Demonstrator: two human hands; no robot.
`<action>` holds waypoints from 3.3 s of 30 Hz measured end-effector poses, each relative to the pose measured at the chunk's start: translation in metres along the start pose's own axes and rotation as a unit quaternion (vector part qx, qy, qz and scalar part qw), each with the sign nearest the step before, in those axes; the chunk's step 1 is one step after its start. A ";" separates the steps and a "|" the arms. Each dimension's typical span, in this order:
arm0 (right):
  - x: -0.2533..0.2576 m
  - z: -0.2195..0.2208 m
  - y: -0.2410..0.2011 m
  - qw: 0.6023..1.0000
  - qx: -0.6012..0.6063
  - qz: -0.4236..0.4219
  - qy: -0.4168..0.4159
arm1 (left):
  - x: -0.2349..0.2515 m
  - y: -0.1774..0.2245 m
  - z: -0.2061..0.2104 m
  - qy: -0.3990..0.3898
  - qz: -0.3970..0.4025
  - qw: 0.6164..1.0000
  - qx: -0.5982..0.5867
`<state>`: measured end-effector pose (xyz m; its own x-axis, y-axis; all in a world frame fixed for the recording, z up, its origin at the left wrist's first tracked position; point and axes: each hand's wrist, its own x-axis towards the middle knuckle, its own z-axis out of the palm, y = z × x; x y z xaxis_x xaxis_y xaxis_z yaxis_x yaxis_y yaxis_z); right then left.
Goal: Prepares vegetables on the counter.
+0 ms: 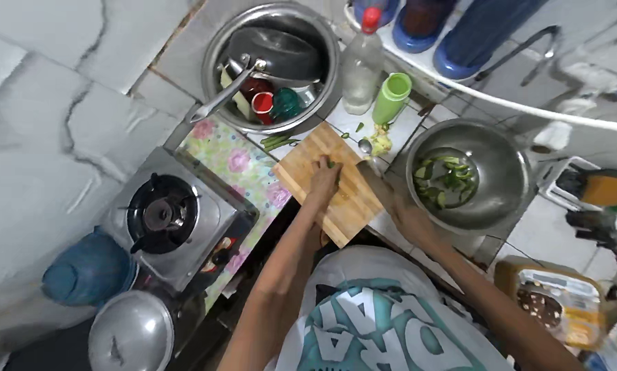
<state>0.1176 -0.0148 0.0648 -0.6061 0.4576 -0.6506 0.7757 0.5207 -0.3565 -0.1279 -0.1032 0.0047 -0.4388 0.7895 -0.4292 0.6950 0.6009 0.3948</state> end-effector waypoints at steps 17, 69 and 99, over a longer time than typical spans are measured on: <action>0.029 0.035 -0.005 0.985 0.070 -0.132 0.092 | 0.002 0.117 -0.022 0.000 0.071 0.865 -0.497; 0.016 -0.036 0.286 0.851 0.286 0.193 0.396 | 0.013 0.195 0.091 -0.012 -0.042 0.901 -0.433; 0.059 0.013 0.082 0.936 -0.059 -0.263 0.226 | -0.095 0.108 -0.021 0.029 0.082 0.951 -0.296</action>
<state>0.1480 0.0458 -0.0112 -0.9315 0.3607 -0.0463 0.3414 0.8234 -0.4533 -0.0234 -0.1106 0.1055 -0.3940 0.8741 -0.2841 0.3211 0.4206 0.8486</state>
